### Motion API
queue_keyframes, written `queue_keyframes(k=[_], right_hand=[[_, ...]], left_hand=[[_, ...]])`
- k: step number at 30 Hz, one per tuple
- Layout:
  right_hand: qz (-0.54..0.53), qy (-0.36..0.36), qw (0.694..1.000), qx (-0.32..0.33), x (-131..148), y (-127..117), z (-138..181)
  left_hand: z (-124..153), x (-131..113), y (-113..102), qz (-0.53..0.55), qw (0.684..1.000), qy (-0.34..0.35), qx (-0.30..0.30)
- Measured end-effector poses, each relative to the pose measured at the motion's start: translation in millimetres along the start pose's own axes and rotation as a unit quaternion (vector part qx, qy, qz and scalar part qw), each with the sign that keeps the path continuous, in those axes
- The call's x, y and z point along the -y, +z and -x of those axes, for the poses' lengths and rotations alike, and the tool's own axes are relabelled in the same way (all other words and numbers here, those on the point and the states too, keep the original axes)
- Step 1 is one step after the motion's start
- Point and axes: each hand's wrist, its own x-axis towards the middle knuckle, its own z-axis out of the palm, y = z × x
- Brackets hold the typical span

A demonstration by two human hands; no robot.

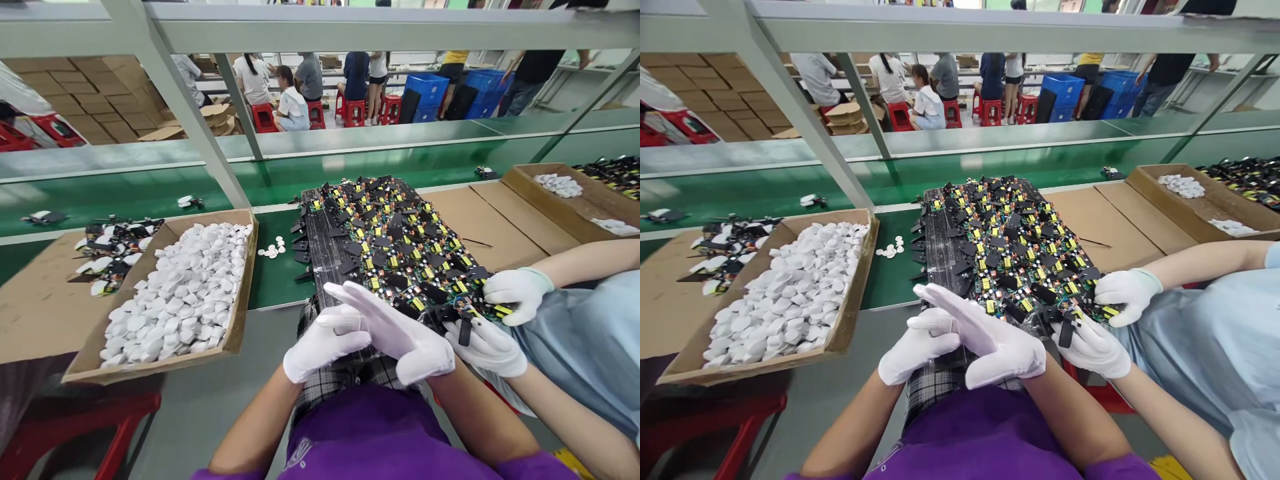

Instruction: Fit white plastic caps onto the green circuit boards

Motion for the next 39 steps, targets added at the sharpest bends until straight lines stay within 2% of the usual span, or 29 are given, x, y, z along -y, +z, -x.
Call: queue_keyframes(k=[2,3,6,7,9,11,12,13,14,15,16,17,19,22,25,29,31,34,36,39], right_hand=[[0.028,-0.009,0.999,-0.033,-5.9,-14.4,22.6],[0.047,-0.015,0.998,-0.047,-7.2,-26.1,39.6],[0.072,-0.014,0.996,-0.058,-4.5,-67.6,94.4],[0.049,-0.007,0.997,-0.063,-2.0,-78.0,106.1],[-0.02,0.047,0.997,-0.064,4.0,-84.4,109.2],[-0.077,0.125,0.986,-0.084,9.3,-69.3,85.8],[-0.086,0.115,0.985,-0.101,10.8,-55.8,68.1],[-0.093,0.109,0.984,-0.105,11.3,-41.0,49.5],[-0.1,0.105,0.983,-0.116,10.9,-26.6,32.2],[-0.107,0.109,0.977,-0.148,9.6,-14.5,17.9],[-0.109,0.122,0.97,-0.179,7.8,-5.4,7.6],[-0.109,0.136,0.963,-0.207,5.9,0.2,1.5],[-0.11,0.167,0.95,-0.238,3.2,3.3,-0.2],[-0.12,0.19,0.947,-0.229,3.5,-0.7,8.7],[-0.119,0.197,0.944,-0.236,5.0,-3.3,15.1],[-0.111,0.206,0.936,-0.262,4.1,-3.9,17.1],[-0.111,0.213,0.935,-0.262,3.0,-4.0,17.6],[-0.114,0.214,0.935,-0.258,0.5,-4.0,19.1],[-0.113,0.21,0.937,-0.256,-1.7,-4.4,20.1],[-0.087,0.205,0.942,-0.253,-5.1,-5.8,19.7]], left_hand=[[0.6,-0.1,-1.9,-0.007,0.999,0.025,-0.046],[0.9,0.0,-1.9,-0.011,0.998,0.031,-0.049],[1.6,-1.5,-0.4,-0.017,1.0,0.018,0.019],[1.6,-3.1,-0.6,-0.019,0.999,0.015,0.044],[1.0,-7.4,-4.5,-0.054,0.994,0.03,0.085],[-1.3,-10.2,-15.2,-0.114,0.987,0.056,0.101],[-3.4,-9.9,-23.6,-0.149,0.983,0.063,0.082],[-6.5,-7.8,-33.9,-0.195,0.979,0.058,0.03],[-10.7,-3.8,-45.9,-0.249,0.966,0.041,-0.05],[-16.2,1.8,-59.2,-0.3,0.943,0.019,-0.142],[-22.7,8.7,-73.1,-0.367,0.896,-0.014,-0.248],[-30.2,16.3,-87.1,-0.4,0.865,-0.037,-0.302],[-46.2,31.6,-112.6,-0.43,0.831,-0.065,-0.347],[-66.0,49.3,-140.2,-0.459,0.799,-0.102,-0.376],[-75.4,60.7,-156.1,-0.481,0.769,-0.143,-0.397],[-76.4,70.9,-167.1,-0.496,0.739,-0.187,-0.415],[-75.6,73.4,-169.5,-0.495,0.735,-0.194,-0.42],[-75.3,72.3,-169.8,-0.477,0.746,-0.177,-0.431],[-75.4,67.4,-166.8,-0.45,0.763,-0.145,-0.441],[-73.3,54.1,-153.7,-0.373,0.812,-0.075,-0.443]])
